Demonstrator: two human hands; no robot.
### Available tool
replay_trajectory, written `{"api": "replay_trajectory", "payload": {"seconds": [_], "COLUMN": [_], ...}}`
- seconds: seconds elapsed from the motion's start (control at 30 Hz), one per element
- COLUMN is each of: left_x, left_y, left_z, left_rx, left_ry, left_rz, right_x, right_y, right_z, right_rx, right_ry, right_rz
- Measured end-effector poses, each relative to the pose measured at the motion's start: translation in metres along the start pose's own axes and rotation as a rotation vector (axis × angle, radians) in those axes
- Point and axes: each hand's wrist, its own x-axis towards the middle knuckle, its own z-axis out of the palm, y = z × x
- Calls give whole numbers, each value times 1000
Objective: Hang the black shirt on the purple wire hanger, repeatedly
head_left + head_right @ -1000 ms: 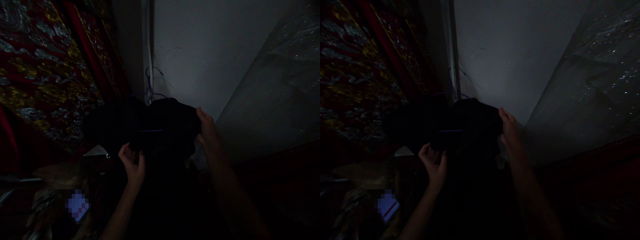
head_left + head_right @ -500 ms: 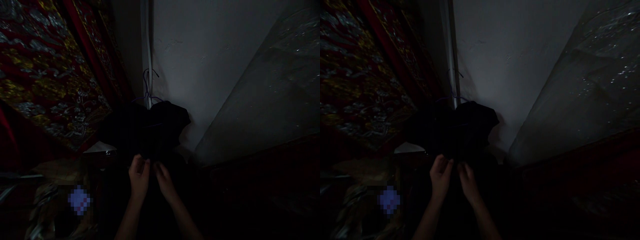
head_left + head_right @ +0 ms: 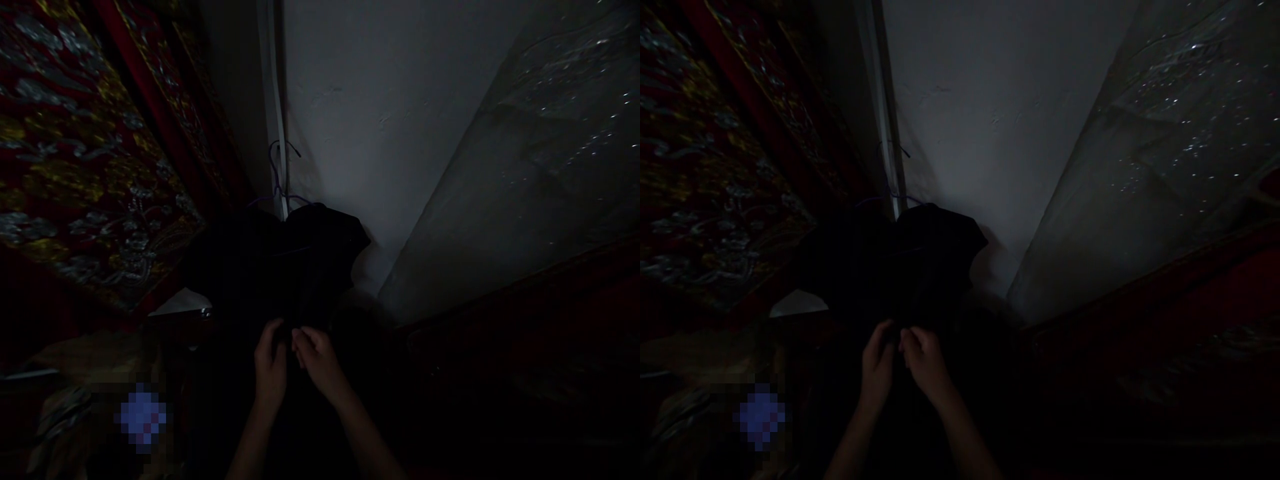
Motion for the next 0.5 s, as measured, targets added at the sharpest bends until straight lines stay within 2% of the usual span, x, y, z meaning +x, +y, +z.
{"api": "replay_trajectory", "payload": {"seconds": [0.13, 0.2, 0.37, 0.43, 0.5], "left_x": [0, 3, 12, 13, 14], "left_y": [-17, -13, 5, 3, -8], "left_z": [5, 6, -2, -5, -7], "left_rx": [51, 20, -10, 63, 152], "left_ry": [-118, -161, -179, -175, -178], "left_rz": [-26, -19, 23, 53, 84], "right_x": [10, 15, 31, 45, 64], "right_y": [-11, -18, -40, -61, -93], "right_z": [3, 3, -4, -9, -14], "right_rx": [17, 50, 95, 174, 290], "right_ry": [-86, -110, -189, -111, 38], "right_rz": [65, 70, 94, 64, -21]}}
